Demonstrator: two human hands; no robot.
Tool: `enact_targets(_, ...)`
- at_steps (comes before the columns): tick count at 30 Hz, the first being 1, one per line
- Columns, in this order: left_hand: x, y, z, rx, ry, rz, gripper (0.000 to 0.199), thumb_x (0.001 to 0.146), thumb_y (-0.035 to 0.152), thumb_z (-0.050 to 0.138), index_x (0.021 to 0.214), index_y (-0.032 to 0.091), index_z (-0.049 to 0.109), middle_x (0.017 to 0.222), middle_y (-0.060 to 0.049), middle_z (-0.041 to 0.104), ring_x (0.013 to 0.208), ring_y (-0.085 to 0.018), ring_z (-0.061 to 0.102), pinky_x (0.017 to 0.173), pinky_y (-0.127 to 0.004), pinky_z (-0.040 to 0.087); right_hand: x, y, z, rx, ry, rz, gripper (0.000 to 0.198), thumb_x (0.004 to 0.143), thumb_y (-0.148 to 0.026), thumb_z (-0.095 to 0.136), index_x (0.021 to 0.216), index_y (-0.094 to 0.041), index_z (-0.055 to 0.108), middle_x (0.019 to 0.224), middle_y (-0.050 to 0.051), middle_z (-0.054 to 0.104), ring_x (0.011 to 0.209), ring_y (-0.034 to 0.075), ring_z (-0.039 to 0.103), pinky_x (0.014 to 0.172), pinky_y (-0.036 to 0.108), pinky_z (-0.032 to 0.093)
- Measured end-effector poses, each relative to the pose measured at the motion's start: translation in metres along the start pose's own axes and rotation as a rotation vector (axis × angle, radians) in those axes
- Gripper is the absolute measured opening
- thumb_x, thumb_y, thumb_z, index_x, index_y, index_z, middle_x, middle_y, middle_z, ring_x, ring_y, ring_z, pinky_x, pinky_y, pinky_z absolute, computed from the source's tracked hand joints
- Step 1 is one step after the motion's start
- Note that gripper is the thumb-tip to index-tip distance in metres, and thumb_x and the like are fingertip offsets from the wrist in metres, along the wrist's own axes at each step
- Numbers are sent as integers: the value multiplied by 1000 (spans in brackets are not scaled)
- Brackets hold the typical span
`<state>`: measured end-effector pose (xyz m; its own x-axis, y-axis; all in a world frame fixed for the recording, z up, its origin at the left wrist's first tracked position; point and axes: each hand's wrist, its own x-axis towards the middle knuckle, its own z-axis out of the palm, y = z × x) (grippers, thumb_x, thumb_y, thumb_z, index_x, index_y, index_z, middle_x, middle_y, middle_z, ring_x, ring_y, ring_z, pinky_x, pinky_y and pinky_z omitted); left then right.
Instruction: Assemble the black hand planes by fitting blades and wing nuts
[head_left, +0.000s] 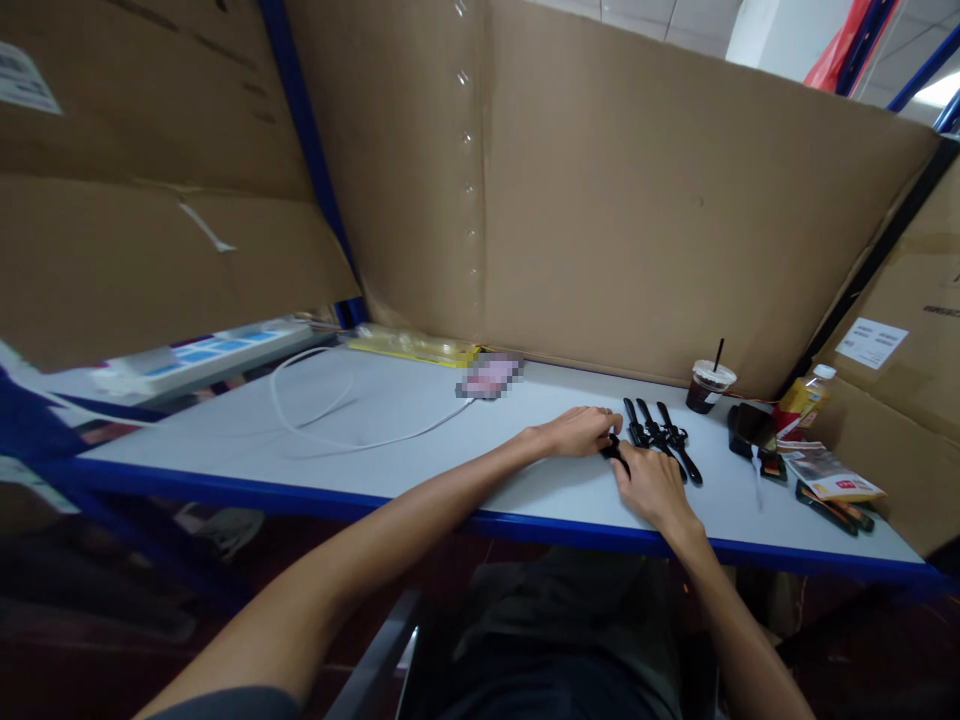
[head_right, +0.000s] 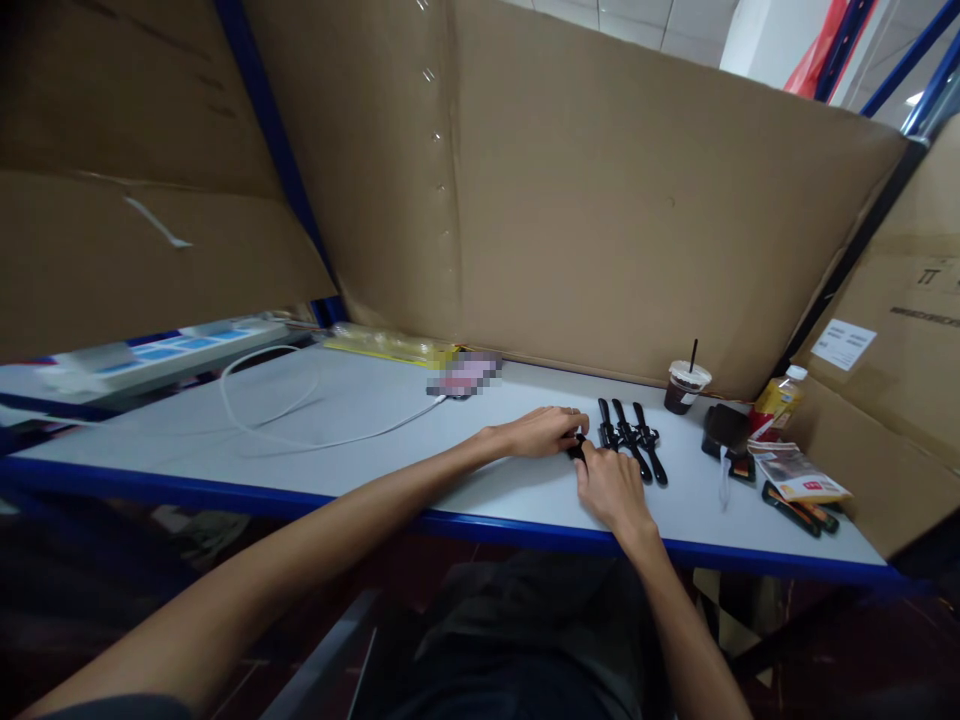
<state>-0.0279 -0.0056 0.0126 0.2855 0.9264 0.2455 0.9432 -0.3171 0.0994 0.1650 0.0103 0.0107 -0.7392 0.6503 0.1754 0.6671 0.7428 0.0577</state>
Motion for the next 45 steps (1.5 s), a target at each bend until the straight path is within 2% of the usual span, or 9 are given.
enact_targets(4, 0, 9, -3, -9, 11, 20, 20, 87, 8, 52, 100, 18, 61, 100, -8, 70, 91, -23, 67, 75, -30, 48, 0, 1, 0, -3, 0, -7, 28, 104, -34, 42, 119, -22, 63, 108, 9, 75, 97, 25, 71, 77, 31, 41)
enact_targets(8, 1, 14, -3, -15, 7, 20, 19, 86, 8, 50, 97, 17, 62, 95, -8, 70, 87, -22, 67, 74, -30, 47, 1, 2, 1, -6, 6, -10, 27, 104, -34, 42, 116, -22, 63, 105, 9, 75, 95, 25, 71, 77, 31, 40)
enact_targets(15, 1, 2, 2, -25, 26, 39, 17, 88, 9, 49, 89, 18, 63, 89, -7, 69, 82, -21, 65, 73, -29, 47, 1, 1, 2, -7, 36, -13, 26, 103, -35, 46, 117, -22, 63, 105, 8, 76, 95, 25, 72, 72, 30, 39)
enact_targets(25, 2, -4, 3, -73, 52, 70, 17, 88, 7, 51, 94, 17, 62, 92, -7, 69, 84, -20, 64, 74, -29, 47, 0, 0, -1, 2, 19, 11, 25, 103, -35, 45, 116, -22, 63, 108, 8, 76, 97, 24, 71, 73, 29, 39)
enact_targets(28, 5, -13, 0, -93, 137, 4, 22, 88, 6, 50, 100, 17, 63, 94, -8, 70, 88, -20, 65, 76, -29, 47, 0, -1, -1, -6, 11, 17, 25, 104, -36, 45, 116, -23, 62, 107, 8, 76, 97, 24, 71, 74, 29, 39)
enact_targets(32, 4, -31, -8, -55, 197, -171, 22, 88, 7, 48, 100, 17, 64, 96, -9, 71, 89, -21, 66, 76, -29, 47, 0, -1, -2, -13, 10, 24, 26, 104, -38, 44, 116, -23, 62, 107, 8, 76, 97, 25, 72, 74, 29, 40)
enact_targets(35, 0, -43, -12, 23, 161, -266, 22, 87, 6, 49, 99, 16, 65, 99, -13, 71, 89, -24, 67, 75, -30, 47, 0, -1, -2, -11, 2, 39, 26, 104, -38, 44, 115, -23, 63, 108, 8, 76, 99, 24, 71, 75, 29, 41)
enact_targets(45, -10, -61, -17, 108, -46, -346, 24, 82, 8, 53, 94, 16, 72, 92, -13, 75, 84, -25, 70, 71, -30, 47, 0, -2, -1, -14, 9, 35, 28, 104, -37, 43, 118, -22, 63, 106, 8, 76, 97, 26, 72, 76, 30, 42)
